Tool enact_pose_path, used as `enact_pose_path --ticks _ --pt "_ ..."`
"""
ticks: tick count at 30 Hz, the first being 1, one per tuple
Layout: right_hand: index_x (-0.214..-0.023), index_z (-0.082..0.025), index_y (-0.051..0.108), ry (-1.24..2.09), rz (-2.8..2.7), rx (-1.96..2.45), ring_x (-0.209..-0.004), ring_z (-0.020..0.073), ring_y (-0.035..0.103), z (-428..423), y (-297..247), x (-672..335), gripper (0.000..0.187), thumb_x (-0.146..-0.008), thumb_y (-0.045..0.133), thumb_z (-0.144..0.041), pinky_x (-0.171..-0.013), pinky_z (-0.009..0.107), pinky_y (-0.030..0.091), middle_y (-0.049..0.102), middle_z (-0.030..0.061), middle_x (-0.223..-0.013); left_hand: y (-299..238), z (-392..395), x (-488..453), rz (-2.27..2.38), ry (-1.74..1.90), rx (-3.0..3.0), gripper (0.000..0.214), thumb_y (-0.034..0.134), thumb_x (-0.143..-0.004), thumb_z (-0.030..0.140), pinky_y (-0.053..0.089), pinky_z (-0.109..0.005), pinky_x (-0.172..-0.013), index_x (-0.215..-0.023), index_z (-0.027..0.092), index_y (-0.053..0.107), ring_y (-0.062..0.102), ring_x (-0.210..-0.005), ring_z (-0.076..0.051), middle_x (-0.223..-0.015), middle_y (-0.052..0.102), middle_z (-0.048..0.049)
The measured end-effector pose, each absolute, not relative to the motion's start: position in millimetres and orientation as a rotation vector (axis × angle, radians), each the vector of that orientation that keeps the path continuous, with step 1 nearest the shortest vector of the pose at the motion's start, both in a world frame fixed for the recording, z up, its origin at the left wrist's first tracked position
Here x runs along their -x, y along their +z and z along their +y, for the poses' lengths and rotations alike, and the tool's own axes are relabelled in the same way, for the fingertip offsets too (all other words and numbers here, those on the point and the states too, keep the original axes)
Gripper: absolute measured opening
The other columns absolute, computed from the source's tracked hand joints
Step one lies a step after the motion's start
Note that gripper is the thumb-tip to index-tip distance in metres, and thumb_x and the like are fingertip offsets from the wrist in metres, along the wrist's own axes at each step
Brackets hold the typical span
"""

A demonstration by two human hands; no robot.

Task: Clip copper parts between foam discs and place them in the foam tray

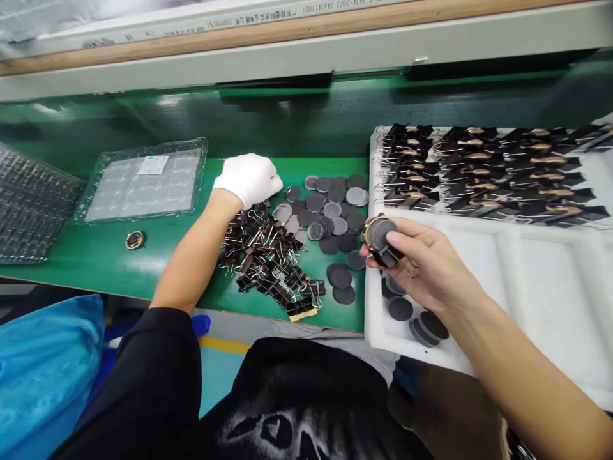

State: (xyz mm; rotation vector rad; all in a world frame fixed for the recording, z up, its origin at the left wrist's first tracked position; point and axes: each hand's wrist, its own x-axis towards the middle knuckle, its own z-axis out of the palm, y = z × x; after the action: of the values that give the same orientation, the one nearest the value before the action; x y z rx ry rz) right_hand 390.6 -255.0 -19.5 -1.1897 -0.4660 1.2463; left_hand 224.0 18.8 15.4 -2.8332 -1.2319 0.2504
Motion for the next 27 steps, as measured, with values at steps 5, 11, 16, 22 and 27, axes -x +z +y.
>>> enact_pose_path --ticks 5,11,16,22,27 --pt "-0.093 -0.029 0.082 1.220 -0.635 1.180 -0.099 0.0225 0.076 -255.4 -23.8 -387.0 0.025 -0.076 0.093 -0.043 -0.073 0.030 0.066 0.078 0.0051 -0.112 32.2 -22.9 -218.9 -0.931 -0.436 3.307 0.045 0.044 -0.100 0.042 0.042 -0.033 -0.069 -0.067 0.019 0.065 0.058 -0.067 -0.016 -0.066 0.062 -0.0040" --pt "-0.084 -0.031 0.079 1.168 -0.712 1.067 -0.099 0.0259 0.075 -257.3 -23.8 -387.4 0.027 -0.072 0.094 -0.049 -0.080 0.044 0.068 0.078 0.0034 -0.106 30.6 -82.5 -227.5 -0.337 -0.627 3.801 0.044 0.048 -0.101 0.039 0.034 -0.027 -0.057 -0.064 0.019 0.058 0.043 -0.052 -0.009 -0.055 0.048 0.0043" --pt "-0.082 -0.027 0.079 1.084 -0.822 1.130 -0.076 0.0222 0.073 -260.0 -24.2 -393.6 0.027 -0.074 0.092 -0.049 -0.071 0.038 0.065 0.075 0.0033 -0.081 29.7 -88.0 -228.9 -0.202 -0.372 3.859 0.056 0.037 -0.105 0.043 0.032 -0.029 -0.056 -0.055 0.019 0.048 0.038 -0.049 -0.009 -0.050 0.043 0.0031" --pt "-0.093 -0.030 0.083 1.004 -1.098 1.155 -0.092 0.0258 0.075 -265.8 -24.7 -401.0 0.017 -0.081 0.088 -0.041 -0.084 0.041 0.061 0.079 0.0064 -0.099 31.8 -98.0 -227.3 -0.386 -0.168 3.712 0.069 0.055 -0.086 0.074 0.020 -0.032 -0.052 -0.046 0.021 0.036 0.029 -0.047 -0.010 -0.044 0.027 0.0039" --pt "-0.096 -0.030 0.083 1.000 -1.148 1.178 -0.086 0.0248 0.073 -268.4 -26.6 -405.0 0.019 -0.083 0.086 -0.043 -0.077 0.039 0.059 0.078 0.0062 -0.095 28.2 -100.7 -226.0 -0.280 -0.193 3.622 0.072 0.053 -0.084 0.076 0.019 -0.033 -0.052 -0.041 0.021 0.034 0.030 -0.043 -0.011 -0.040 0.028 0.0018"
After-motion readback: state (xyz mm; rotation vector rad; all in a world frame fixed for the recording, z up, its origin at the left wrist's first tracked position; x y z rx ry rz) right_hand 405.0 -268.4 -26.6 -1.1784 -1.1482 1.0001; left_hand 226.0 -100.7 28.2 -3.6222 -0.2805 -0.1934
